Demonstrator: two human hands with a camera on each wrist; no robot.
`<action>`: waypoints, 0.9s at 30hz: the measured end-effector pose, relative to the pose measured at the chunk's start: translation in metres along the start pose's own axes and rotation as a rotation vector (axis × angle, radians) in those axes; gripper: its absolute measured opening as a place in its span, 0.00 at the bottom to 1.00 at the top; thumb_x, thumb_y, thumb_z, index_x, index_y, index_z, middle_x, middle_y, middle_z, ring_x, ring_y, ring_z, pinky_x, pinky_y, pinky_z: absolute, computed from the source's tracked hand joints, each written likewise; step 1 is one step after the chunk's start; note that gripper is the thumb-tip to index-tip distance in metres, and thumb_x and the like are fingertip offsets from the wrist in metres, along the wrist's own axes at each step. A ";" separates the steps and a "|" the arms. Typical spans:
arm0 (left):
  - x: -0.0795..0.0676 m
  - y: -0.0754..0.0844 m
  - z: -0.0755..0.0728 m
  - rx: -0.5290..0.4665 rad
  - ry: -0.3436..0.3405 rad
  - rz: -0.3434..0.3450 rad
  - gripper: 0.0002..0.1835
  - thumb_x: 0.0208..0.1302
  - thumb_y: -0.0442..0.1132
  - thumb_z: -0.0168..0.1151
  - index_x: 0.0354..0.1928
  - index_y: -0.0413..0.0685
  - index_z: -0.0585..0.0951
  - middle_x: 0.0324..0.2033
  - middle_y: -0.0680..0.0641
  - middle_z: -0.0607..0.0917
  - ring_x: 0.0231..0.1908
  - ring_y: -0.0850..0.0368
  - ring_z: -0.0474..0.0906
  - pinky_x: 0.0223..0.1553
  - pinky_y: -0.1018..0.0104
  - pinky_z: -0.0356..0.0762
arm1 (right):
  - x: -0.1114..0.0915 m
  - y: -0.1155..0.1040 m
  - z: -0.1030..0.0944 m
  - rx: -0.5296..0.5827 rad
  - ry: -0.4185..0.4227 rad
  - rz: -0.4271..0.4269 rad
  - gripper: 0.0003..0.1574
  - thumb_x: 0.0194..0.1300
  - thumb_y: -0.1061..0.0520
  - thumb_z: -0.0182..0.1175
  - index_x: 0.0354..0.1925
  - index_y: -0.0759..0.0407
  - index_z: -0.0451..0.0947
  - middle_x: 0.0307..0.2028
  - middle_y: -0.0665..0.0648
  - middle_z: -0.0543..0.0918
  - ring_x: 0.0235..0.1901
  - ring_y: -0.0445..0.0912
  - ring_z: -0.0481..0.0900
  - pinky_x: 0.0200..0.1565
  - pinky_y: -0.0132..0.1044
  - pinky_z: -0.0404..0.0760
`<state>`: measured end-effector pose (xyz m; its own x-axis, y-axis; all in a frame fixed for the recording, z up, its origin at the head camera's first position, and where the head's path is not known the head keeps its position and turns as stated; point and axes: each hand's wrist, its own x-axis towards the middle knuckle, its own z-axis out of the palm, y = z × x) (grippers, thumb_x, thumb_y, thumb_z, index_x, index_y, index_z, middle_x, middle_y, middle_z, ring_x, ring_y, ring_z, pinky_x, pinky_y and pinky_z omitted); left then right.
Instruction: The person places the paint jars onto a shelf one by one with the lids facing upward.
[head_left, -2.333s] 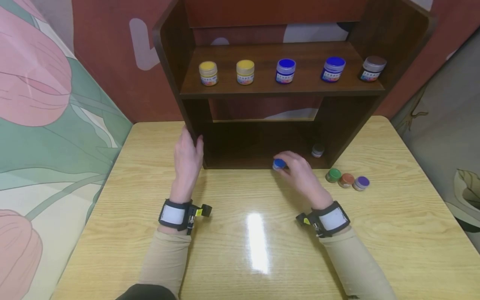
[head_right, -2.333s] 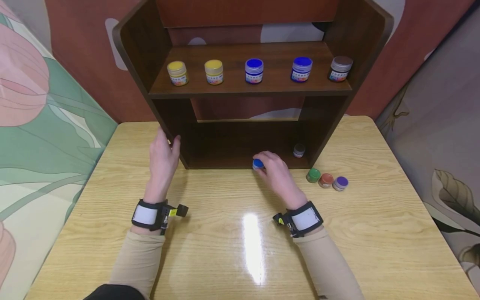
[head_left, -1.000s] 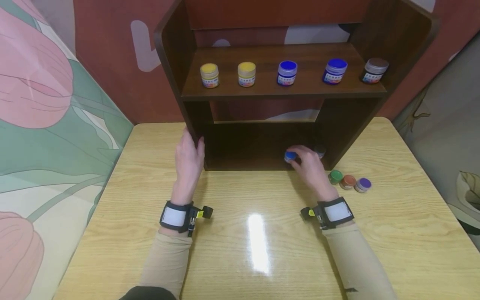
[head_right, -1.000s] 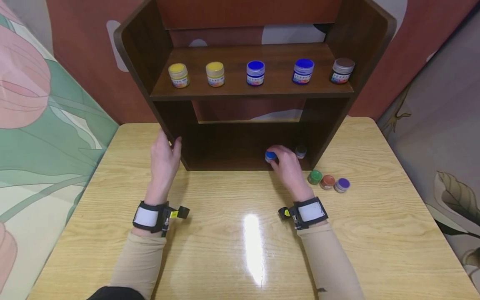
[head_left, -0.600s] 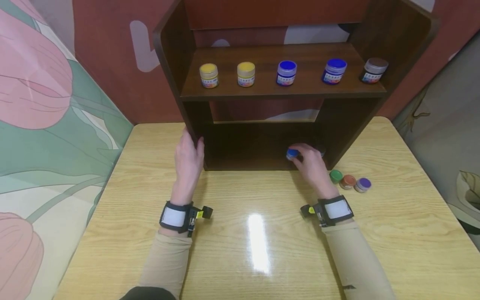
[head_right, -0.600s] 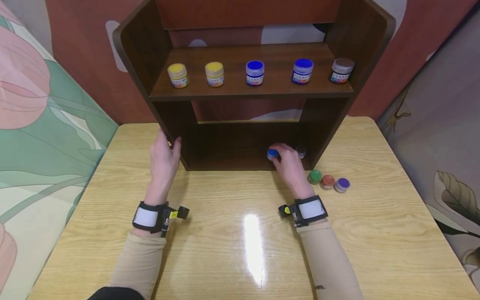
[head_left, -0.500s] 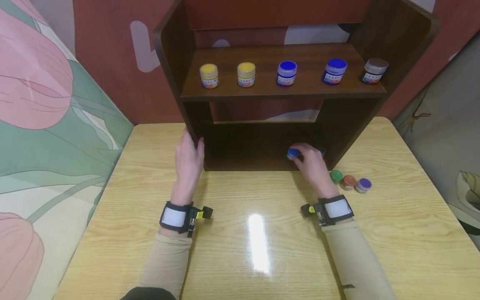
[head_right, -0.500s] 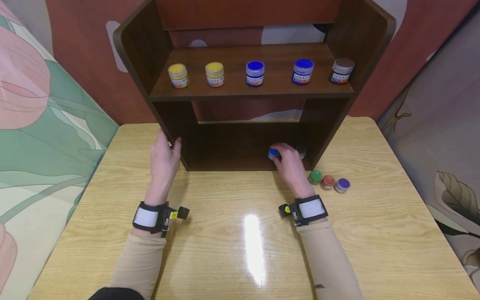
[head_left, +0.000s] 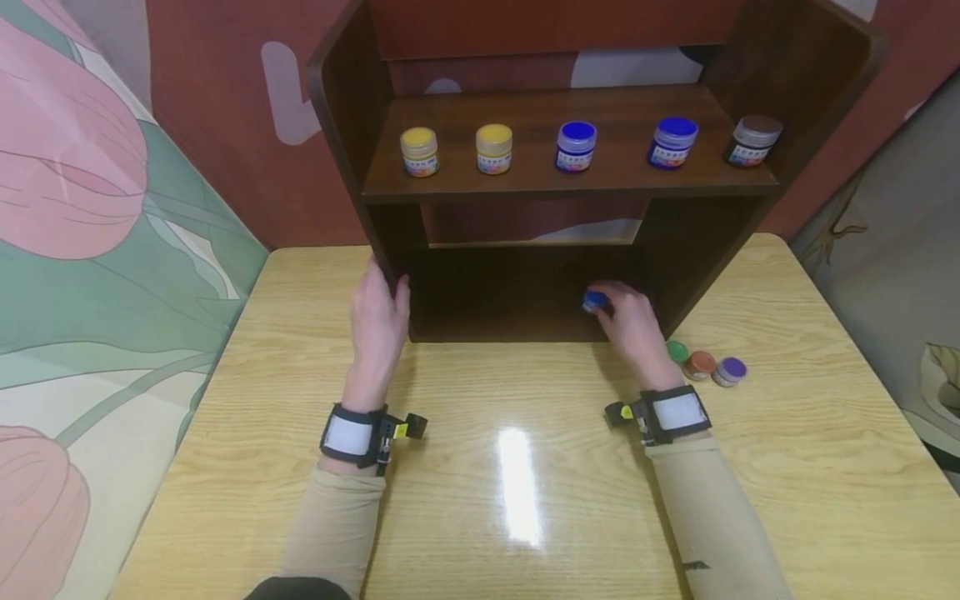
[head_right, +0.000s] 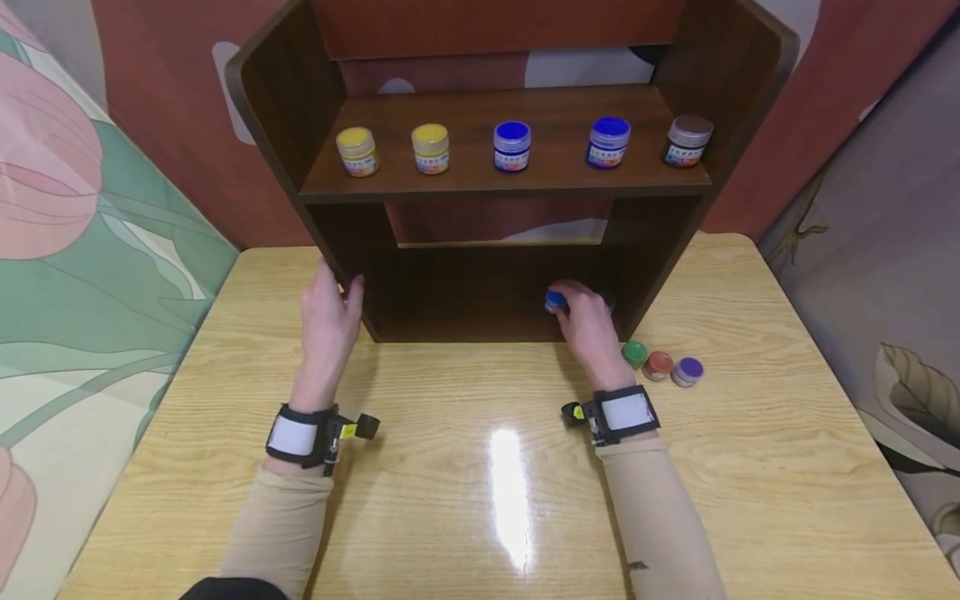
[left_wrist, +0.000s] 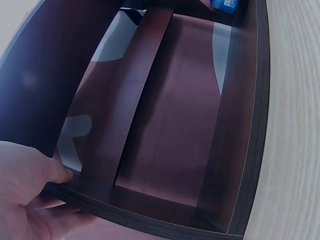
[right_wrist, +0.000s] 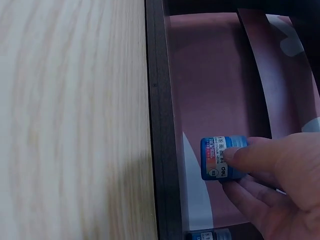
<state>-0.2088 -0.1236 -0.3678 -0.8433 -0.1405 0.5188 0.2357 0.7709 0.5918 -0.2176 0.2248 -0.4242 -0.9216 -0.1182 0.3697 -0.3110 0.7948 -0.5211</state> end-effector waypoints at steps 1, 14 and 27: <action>0.000 0.000 0.000 -0.002 -0.002 0.000 0.19 0.71 0.35 0.59 0.59 0.33 0.72 0.47 0.32 0.84 0.49 0.35 0.83 0.50 0.43 0.81 | 0.000 0.000 0.000 -0.004 0.000 -0.002 0.19 0.62 0.68 0.65 0.53 0.65 0.80 0.55 0.68 0.83 0.55 0.64 0.81 0.58 0.58 0.78; 0.000 -0.001 0.001 -0.010 0.008 0.004 0.20 0.71 0.35 0.59 0.59 0.32 0.72 0.49 0.31 0.84 0.50 0.34 0.82 0.51 0.42 0.80 | 0.001 0.003 0.002 -0.017 -0.019 -0.022 0.20 0.62 0.69 0.64 0.53 0.68 0.80 0.56 0.70 0.82 0.55 0.65 0.81 0.58 0.58 0.78; 0.000 0.001 -0.001 -0.004 -0.004 -0.004 0.20 0.72 0.37 0.58 0.60 0.33 0.72 0.49 0.32 0.84 0.50 0.35 0.83 0.51 0.43 0.81 | 0.000 0.008 0.004 -0.019 -0.032 -0.008 0.20 0.62 0.71 0.63 0.54 0.68 0.80 0.57 0.70 0.81 0.56 0.66 0.80 0.59 0.58 0.78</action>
<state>-0.2081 -0.1233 -0.3664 -0.8461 -0.1414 0.5139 0.2341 0.7676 0.5967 -0.2206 0.2290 -0.4312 -0.9264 -0.1433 0.3483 -0.3138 0.8050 -0.5034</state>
